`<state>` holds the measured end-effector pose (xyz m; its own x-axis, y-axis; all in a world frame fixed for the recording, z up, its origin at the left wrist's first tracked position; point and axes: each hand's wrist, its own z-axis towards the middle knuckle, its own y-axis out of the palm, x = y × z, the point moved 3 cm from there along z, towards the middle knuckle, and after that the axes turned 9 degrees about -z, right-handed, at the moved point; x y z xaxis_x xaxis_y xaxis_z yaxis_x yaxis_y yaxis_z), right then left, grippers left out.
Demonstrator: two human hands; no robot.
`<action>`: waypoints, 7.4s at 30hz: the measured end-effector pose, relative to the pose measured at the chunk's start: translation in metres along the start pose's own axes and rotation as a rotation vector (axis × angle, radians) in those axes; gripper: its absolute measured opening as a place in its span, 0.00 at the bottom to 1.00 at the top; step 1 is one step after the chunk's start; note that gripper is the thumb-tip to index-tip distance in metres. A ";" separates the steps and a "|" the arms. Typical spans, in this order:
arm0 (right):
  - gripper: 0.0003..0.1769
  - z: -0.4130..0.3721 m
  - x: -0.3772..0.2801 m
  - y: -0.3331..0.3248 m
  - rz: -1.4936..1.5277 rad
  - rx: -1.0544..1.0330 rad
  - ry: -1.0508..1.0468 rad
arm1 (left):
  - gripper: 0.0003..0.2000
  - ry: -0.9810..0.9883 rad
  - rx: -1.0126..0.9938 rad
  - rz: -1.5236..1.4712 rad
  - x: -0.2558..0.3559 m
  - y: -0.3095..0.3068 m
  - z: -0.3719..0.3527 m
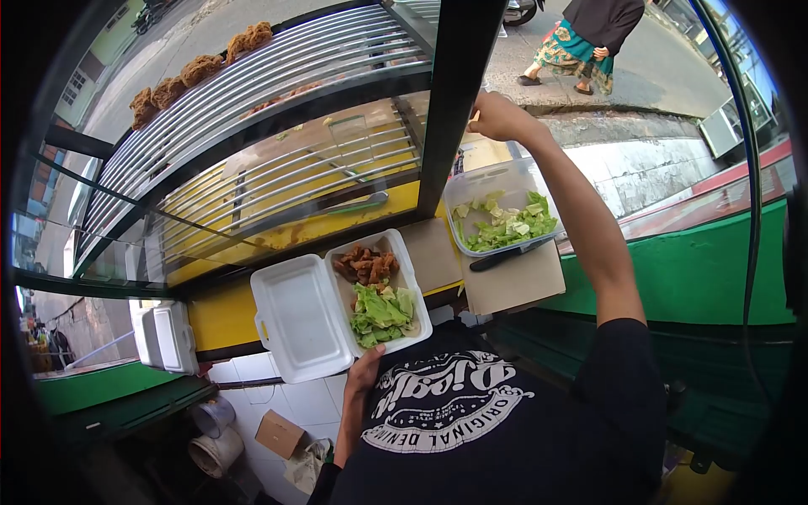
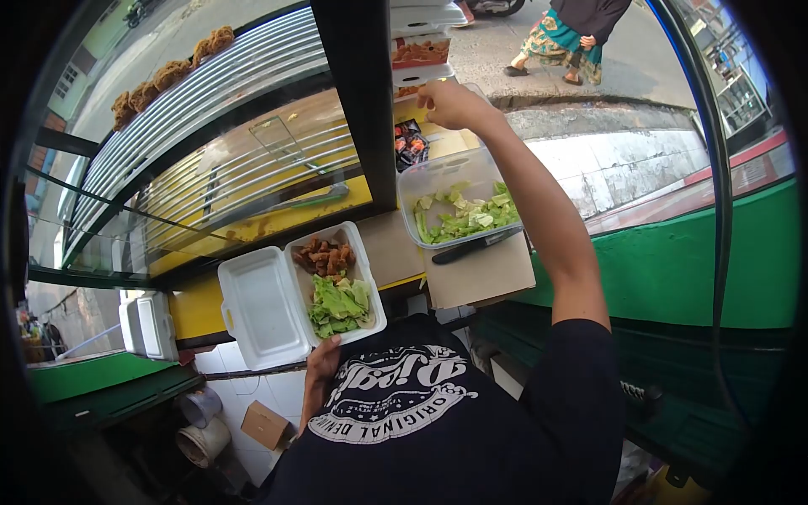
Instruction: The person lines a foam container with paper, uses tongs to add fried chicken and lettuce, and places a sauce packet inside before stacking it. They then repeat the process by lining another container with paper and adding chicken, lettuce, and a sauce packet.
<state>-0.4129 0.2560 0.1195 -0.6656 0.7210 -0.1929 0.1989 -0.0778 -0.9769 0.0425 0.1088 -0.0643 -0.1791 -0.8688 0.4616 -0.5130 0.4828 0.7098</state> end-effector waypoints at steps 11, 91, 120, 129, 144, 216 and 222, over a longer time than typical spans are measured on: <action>0.34 0.036 -0.016 0.099 -0.247 -0.230 -0.438 | 0.26 0.124 -0.073 -0.121 -0.022 -0.032 -0.003; 0.15 -0.192 -0.171 0.073 0.577 -0.048 0.218 | 0.29 0.041 -0.054 0.012 -0.005 0.016 0.010; 0.17 -0.172 -0.170 0.159 1.430 -0.233 0.399 | 0.22 0.780 0.156 1.440 0.070 0.087 -0.003; 0.10 -0.171 -0.162 0.188 1.280 -0.099 0.374 | 0.23 0.747 0.174 1.311 0.071 0.087 -0.004; 0.27 -0.133 -0.168 0.166 1.335 0.186 0.312 | 0.38 0.714 0.097 1.111 0.090 0.071 0.001; 0.32 -0.039 -0.541 0.154 1.299 -0.704 -0.054 | 0.38 0.431 0.142 0.674 0.410 -0.186 -0.139; 0.31 0.003 -0.620 0.162 1.134 -0.714 -0.258 | 0.51 0.296 0.037 0.616 0.425 -0.201 -0.161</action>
<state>0.0298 -0.2061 0.0805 0.0122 0.3456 -0.9383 0.9936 -0.1095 -0.0274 0.2050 -0.3405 0.0749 -0.2133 -0.3674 0.9053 -0.4198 0.8712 0.2547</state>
